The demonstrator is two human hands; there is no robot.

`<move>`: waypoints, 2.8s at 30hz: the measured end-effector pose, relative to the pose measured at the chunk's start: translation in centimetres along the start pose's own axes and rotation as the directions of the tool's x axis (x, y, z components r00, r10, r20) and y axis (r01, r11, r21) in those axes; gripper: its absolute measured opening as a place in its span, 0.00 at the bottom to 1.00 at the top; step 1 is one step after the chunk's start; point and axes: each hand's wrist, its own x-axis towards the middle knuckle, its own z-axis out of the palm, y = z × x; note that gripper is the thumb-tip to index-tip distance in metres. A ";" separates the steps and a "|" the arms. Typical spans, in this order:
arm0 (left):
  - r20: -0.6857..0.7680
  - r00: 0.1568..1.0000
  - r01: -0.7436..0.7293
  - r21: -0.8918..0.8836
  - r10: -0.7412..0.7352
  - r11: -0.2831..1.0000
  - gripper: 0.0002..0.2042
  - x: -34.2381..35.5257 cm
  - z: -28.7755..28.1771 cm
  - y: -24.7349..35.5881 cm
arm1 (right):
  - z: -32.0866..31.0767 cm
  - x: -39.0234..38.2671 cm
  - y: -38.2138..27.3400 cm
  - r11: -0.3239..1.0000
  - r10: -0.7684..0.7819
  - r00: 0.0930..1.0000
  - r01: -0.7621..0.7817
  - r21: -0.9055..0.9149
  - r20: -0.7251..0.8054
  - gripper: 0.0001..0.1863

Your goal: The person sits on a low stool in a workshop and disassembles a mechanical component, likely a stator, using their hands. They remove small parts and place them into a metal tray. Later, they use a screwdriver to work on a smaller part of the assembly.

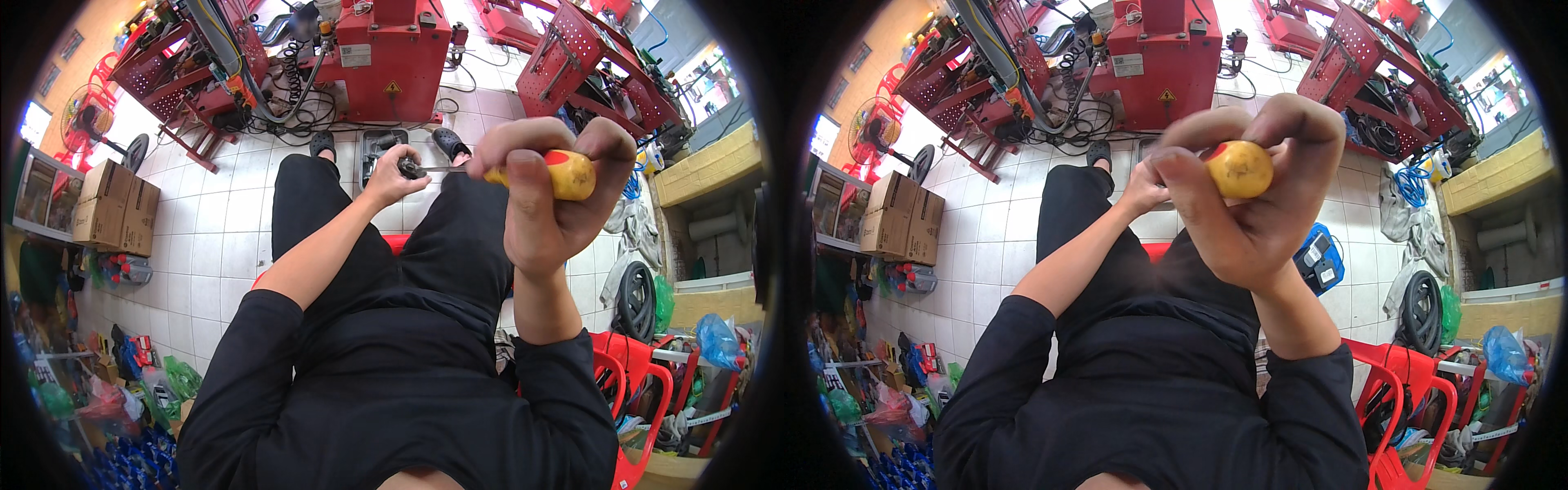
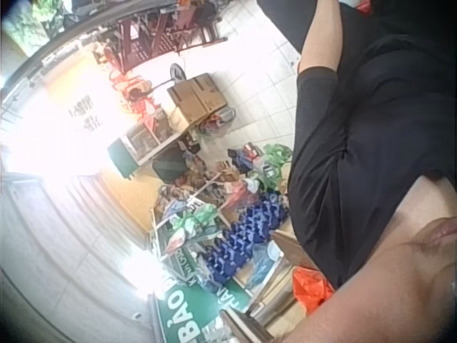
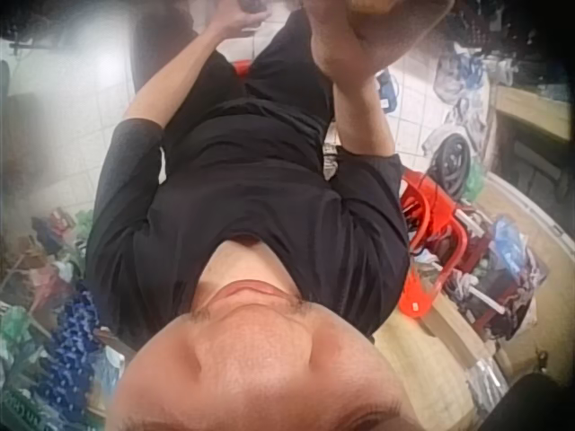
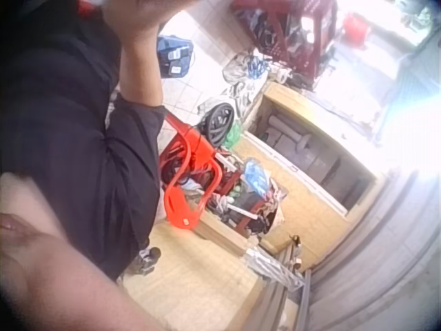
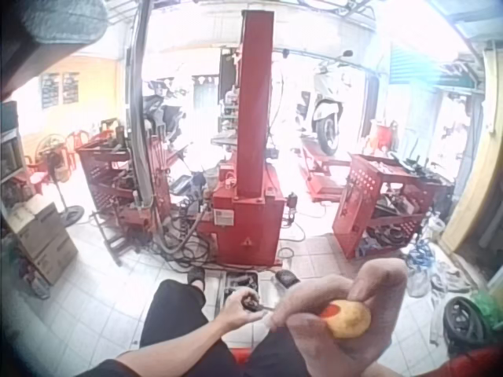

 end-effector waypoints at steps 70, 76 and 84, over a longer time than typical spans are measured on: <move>-0.008 0.986 0.168 -0.008 -0.169 0.986 0.17 -0.5 -0.3 0.9 | 0.6 0.1 -0.7 0.981 0.193 0.981 -0.193 0.028 -0.010 0.28; -0.010 1.000 0.009 0.168 -0.008 0.986 0.18 -0.4 -0.4 0.0 | 0.4 0.2 0.1 1.000 0.007 1.000 -0.007 -0.020 0.010 0.21; 0.002 0.982 0.187 -0.021 -0.187 0.982 0.18 -0.6 -0.5 0.9 | 0.4 -0.1 0.0 0.987 0.142 0.989 -0.138 0.083 -0.044 0.30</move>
